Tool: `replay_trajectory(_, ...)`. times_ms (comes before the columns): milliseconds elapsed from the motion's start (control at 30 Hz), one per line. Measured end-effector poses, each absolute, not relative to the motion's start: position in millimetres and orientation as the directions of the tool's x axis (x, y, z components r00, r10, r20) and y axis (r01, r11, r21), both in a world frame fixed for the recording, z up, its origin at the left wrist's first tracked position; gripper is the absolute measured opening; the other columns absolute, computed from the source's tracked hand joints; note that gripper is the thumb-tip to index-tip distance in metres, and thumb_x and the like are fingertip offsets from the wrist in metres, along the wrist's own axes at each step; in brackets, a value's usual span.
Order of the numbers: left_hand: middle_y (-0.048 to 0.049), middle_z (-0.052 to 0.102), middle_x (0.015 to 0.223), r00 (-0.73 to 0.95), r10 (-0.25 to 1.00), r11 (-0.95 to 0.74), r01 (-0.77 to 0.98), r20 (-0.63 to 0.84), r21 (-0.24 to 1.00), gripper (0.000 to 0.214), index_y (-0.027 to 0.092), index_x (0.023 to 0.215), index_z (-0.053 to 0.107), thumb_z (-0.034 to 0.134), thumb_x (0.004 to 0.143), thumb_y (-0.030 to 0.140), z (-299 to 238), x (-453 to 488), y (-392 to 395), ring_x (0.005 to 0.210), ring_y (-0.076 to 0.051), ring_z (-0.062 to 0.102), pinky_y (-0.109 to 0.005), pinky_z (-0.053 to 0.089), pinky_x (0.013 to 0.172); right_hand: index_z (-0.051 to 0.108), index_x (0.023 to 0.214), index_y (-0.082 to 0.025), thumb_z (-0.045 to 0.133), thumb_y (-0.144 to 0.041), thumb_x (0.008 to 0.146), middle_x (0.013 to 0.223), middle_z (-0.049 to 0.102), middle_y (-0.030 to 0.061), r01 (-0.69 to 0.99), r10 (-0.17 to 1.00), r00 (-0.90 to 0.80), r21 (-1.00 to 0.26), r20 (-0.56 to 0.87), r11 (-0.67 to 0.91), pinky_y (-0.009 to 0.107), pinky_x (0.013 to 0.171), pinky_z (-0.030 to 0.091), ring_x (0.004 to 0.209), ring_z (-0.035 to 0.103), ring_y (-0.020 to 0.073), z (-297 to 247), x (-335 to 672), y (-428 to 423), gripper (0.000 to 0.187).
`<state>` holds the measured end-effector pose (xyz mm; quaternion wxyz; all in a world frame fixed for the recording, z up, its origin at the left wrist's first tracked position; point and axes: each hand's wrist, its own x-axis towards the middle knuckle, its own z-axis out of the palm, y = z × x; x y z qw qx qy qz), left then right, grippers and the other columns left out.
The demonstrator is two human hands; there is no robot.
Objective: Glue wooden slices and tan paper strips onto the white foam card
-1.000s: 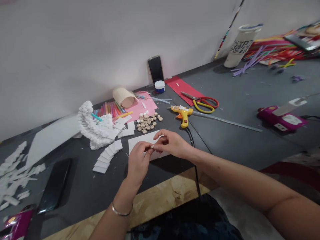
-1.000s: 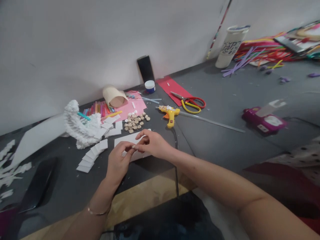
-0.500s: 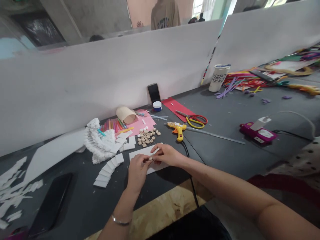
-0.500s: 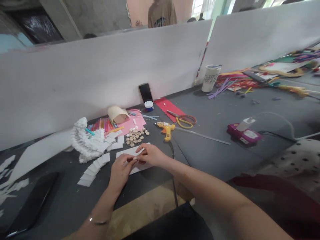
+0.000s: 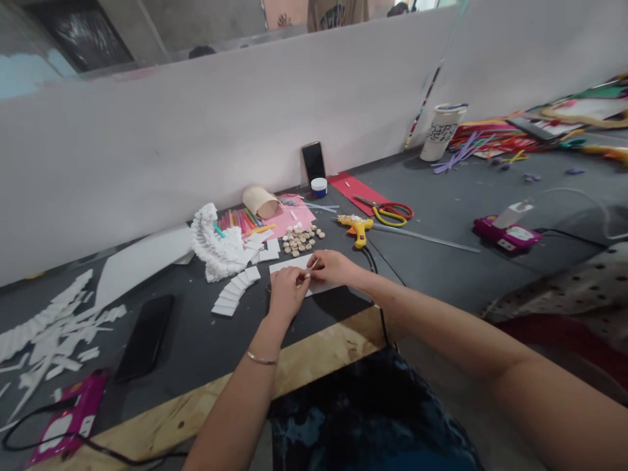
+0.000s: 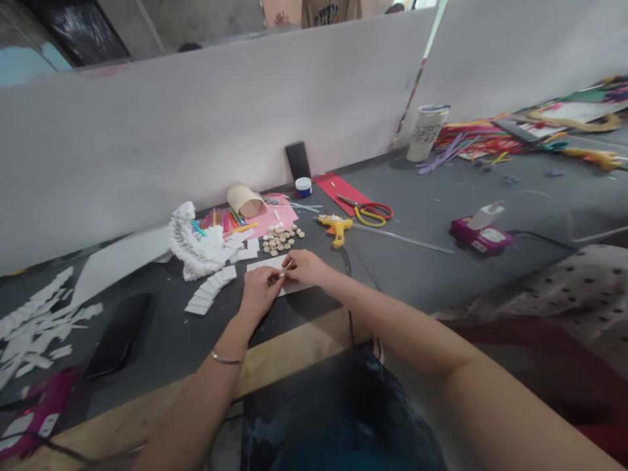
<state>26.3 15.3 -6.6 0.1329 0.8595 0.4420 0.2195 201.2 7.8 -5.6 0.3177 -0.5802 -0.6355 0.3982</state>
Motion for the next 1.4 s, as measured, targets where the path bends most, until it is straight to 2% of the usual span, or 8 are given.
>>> replay_trajectory(400, -0.0058, 0.067, 0.082, 0.553, 0.793, -0.605, 0.662, 0.257, 0.442, 0.006, 0.018, 0.079, 0.066, 0.063, 0.084, 0.021, -11.2, 22.0, 20.8, 0.084, -0.021, 0.059, -0.035, 0.041, 0.078, 0.066, 0.094, -0.020, 0.066, -0.016, 0.078, 0.088, 0.073, 0.0031, 0.748, 0.994, 0.018, -0.661, 0.108, 0.059, 0.023, 0.072, 0.046, 0.083, 0.067, 0.0160, 6.7, 215.0, -3.7, 0.017)
replay_trajectory(467, -0.0051, 0.067, 0.081, 0.543, 0.804, -0.589, 0.664, 0.245, 0.461, 0.006, 0.019, 0.078, 0.066, 0.064, 0.083, 0.022, -12.0, 22.3, 21.9, 0.084, -0.021, 0.060, -0.035, 0.041, 0.078, 0.066, 0.094, -0.018, 0.059, -0.023, 0.085, 0.093, 0.073, 0.0077, 0.786, 0.983, 0.139, -0.617, 0.122, -0.034, 0.027, 0.074, 0.046, 0.086, 0.066, 0.0190, 11.7, 243.9, -2.6, 0.012)
replay_trajectory(533, -0.0042, 0.067, 0.080, 0.534, 0.813, -0.573, 0.665, 0.231, 0.480, 0.007, 0.019, 0.077, 0.067, 0.064, 0.083, 0.022, -11.6, 22.5, 22.6, 0.084, -0.021, 0.060, -0.034, 0.042, 0.078, 0.065, 0.095, -0.014, 0.052, -0.036, 0.091, 0.094, 0.071, 0.0157, 0.809, 0.952, 0.279, -0.566, 0.127, -0.162, 0.032, 0.074, 0.045, 0.089, 0.066, 0.0257, 16.2, 274.4, 0.8, 0.026)
replay_trajectory(700, -0.0030, 0.066, 0.080, 0.531, 0.824, -0.549, 0.661, 0.197, 0.511, 0.012, 0.020, 0.077, 0.067, 0.062, 0.086, 0.026, -9.8, 21.0, 24.2, 0.085, -0.020, 0.059, -0.034, 0.040, 0.079, 0.069, 0.092, -0.013, 0.054, -0.067, 0.080, 0.095, 0.072, 0.0180, 0.790, 0.856, 0.507, -0.346, -0.096, -0.506, 0.031, 0.072, 0.045, 0.093, 0.068, 0.0299, 12.5, 308.8, 20.3, 0.057)
replay_trajectory(933, -0.0019, 0.065, 0.080, 0.519, 0.840, -0.524, 0.695, 0.161, 0.492, 0.009, 0.020, 0.078, 0.066, 0.063, 0.085, 0.025, -7.1, 19.6, 22.0, 0.084, -0.020, 0.058, -0.034, 0.038, 0.078, 0.070, 0.086, -0.014, 0.064, -0.036, 0.074, 0.088, 0.073, 0.0143, 0.717, 0.848, 0.517, -0.484, -0.114, -0.502, 0.028, 0.069, 0.045, 0.089, 0.068, 0.0267, 0.6, 314.0, 35.3, 0.025)
replay_trajectory(1200, -0.0017, 0.066, 0.081, 0.500, 0.853, -0.503, 0.716, 0.147, 0.483, 0.011, 0.019, 0.076, 0.065, 0.065, 0.085, 0.024, -6.7, 20.8, 17.7, 0.084, -0.019, 0.058, -0.035, 0.036, 0.078, 0.062, 0.101, -0.016, 0.056, -0.045, 0.080, 0.073, 0.064, 0.0001, 0.531, 0.919, 0.386, -0.797, -0.073, -0.287, 0.021, 0.051, 0.041, 0.057, 0.056, 0.0106, -1.8, 310.7, 13.5, 0.036)
replay_trajectory(1333, -0.0019, 0.066, 0.081, 0.502, 0.854, -0.496, 0.707, 0.137, 0.504, 0.010, 0.018, 0.079, 0.066, 0.065, 0.086, 0.026, -9.6, 22.0, 15.5, 0.083, -0.019, 0.058, -0.035, 0.035, 0.078, 0.062, 0.086, -0.019, 0.055, -0.057, 0.081, 0.062, 0.052, -0.0039, 0.216, 0.929, 0.371, -0.974, 0.017, -0.068, 0.020, 0.048, 0.038, 0.052, 0.048, 0.0087, 10.2, 310.0, 10.8, 0.039)
replay_trajectory(1400, -0.0014, 0.065, 0.079, 0.492, 0.860, -0.483, 0.703, 0.133, 0.522, 0.010, 0.019, 0.079, 0.067, 0.065, 0.086, 0.026, -10.6, 22.7, 15.0, 0.082, -0.018, 0.058, -0.034, 0.035, 0.078, 0.061, 0.089, -0.021, 0.064, -0.052, 0.077, 0.069, 0.057, -0.0032, 0.038, 0.936, 0.353, -0.999, -0.001, -0.015, 0.021, 0.051, 0.043, 0.056, 0.053, 0.0095, 18.1, 309.9, 11.1, 0.034)
